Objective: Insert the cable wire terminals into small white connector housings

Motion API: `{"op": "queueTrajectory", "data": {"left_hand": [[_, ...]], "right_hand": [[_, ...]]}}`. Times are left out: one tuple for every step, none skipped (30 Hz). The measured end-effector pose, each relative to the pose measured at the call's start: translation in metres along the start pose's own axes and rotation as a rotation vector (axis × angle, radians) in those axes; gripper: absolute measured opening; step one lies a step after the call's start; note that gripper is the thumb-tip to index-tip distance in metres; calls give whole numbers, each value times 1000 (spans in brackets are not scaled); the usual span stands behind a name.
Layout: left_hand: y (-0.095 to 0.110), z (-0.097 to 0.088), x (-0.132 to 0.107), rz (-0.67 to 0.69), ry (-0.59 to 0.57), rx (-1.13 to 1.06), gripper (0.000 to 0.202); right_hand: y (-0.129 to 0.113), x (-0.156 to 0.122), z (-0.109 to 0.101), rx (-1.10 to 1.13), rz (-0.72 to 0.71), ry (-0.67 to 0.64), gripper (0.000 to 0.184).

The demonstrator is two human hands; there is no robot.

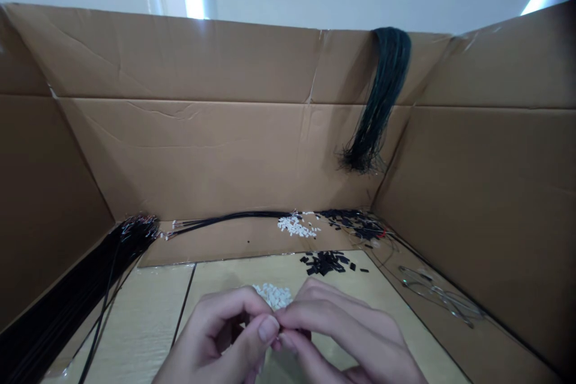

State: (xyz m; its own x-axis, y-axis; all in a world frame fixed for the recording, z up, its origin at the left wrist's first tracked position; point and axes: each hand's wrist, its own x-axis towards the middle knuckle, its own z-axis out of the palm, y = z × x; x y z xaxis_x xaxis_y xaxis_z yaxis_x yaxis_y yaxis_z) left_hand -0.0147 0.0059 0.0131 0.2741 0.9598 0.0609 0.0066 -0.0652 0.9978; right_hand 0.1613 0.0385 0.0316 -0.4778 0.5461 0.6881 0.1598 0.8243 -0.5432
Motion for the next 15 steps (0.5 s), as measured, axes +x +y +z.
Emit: {"op": "queueTrajectory", "data": {"left_hand": [[0,0,0,-8,5,-11,42],[0,-1,0,-12,6,-19,41],[0,-1,0,-11,4,-22,41],[-1,-1,0,-7,4,-23,41],[-1,-2,0,-5,5,-21,42],[-1,-2,0,-10,7,-18,43],[-1,-1,0,-20,10,-16,44],[-1,-1,1,-32,15,-17,45],[-1,-1,1,-43,21,-18,45],[-1,0,1,-48,26,-20,45],[-1,0,1,-47,32,-19,44],[0,1,2,-42,37,-18,44],[0,2,2,-35,37,-18,43],[1,2,2,-32,34,-22,42],[2,1,3,-31,25,-31,41]], "right_hand": [[-1,0,-1,0,12,-15,17],[-2,0,-2,2,27,-35,18],[-2,0,-3,5,35,-51,18],[-3,-1,-4,11,36,-63,18],[-3,-1,-5,18,32,-69,18],[-2,-1,-5,23,31,-73,18],[-2,-1,-6,26,27,-75,17],[-2,-2,-5,28,21,-73,16],[-1,-2,-5,29,15,-67,16],[-1,-2,-4,29,8,-62,15],[0,-1,-4,29,-5,-55,15],[0,-1,-3,29,-12,-48,15],[0,-1,-2,28,-18,-41,16],[1,-2,-2,23,-17,-30,17],[1,-2,-2,18,-18,-17,18]]}}
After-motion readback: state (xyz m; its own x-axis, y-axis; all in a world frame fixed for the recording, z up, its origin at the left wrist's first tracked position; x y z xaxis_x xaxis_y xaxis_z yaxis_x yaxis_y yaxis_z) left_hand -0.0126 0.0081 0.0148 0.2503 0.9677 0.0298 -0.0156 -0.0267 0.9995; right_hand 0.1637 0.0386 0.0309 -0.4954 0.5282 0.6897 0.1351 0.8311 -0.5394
